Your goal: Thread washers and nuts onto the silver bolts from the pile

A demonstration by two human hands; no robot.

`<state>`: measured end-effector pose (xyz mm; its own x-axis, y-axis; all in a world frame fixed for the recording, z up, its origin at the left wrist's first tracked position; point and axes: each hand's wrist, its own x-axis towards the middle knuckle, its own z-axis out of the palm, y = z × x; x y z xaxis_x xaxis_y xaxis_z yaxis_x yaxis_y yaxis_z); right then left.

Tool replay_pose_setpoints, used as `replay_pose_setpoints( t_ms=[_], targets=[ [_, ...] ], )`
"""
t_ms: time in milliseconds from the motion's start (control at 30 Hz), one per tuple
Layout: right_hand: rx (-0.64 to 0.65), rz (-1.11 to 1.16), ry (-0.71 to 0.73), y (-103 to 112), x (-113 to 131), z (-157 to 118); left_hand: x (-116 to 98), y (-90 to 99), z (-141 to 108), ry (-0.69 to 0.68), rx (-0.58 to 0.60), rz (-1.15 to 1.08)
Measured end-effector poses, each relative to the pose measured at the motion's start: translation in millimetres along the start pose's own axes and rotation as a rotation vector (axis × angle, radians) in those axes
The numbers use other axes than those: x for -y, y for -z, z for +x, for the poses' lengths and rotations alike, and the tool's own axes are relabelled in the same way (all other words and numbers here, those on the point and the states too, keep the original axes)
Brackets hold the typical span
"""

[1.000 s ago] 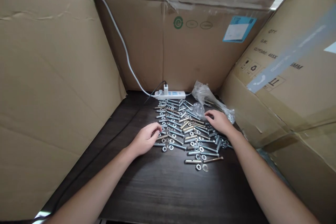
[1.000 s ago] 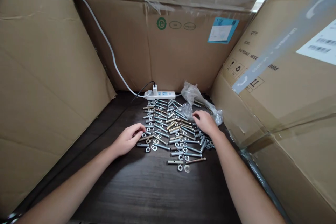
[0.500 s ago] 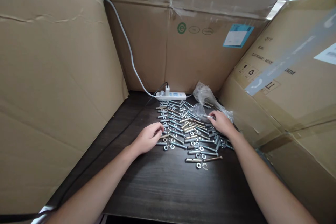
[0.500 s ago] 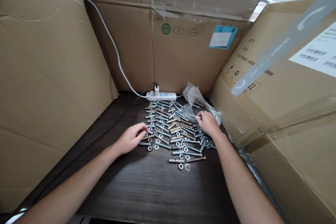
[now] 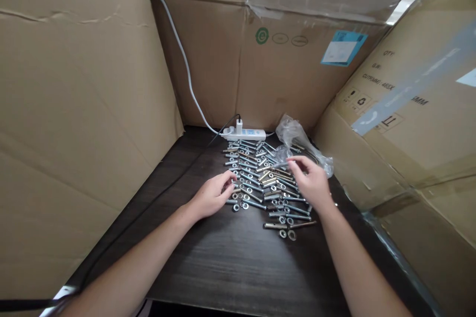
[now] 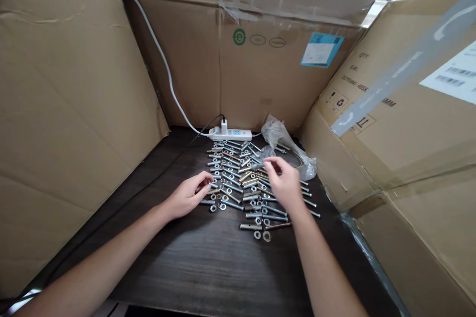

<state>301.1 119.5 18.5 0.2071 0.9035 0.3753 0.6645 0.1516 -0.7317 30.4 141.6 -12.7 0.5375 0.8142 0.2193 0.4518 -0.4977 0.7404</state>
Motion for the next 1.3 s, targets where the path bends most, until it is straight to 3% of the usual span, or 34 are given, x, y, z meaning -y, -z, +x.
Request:
replay_pose_setpoints(
  t_ms=[133,300,500,633,800,1167,1300],
  targets=[
    [0.201,0.234,0.002,-35,35,-27,-6,-2.2,-3,-0.005,0.036,-0.047],
    [0.318,0.487,-0.111,-56,36,-48,-7,-5.4,-4,-0.04,0.089,-0.048],
    [0.364,0.291,-0.05,-55,29,-52,-11,-6.4,-4,-0.036,0.134,-0.003],
    [0.462,0.193,0.045,-56,36,-57,-16,-3.9,-4,-0.09,0.151,0.03],
    [0.586,0.184,0.06,-61,42,-65,-18,-2.8,-7,-0.11,0.17,0.051],
    [0.568,0.022,0.096,-57,41,-62,-20,-2.0,-7,-0.074,0.179,0.021],
    [0.377,-0.239,0.103,-33,16,-30,-15,0.3,-6,-0.026,0.1,0.028]
  ],
)
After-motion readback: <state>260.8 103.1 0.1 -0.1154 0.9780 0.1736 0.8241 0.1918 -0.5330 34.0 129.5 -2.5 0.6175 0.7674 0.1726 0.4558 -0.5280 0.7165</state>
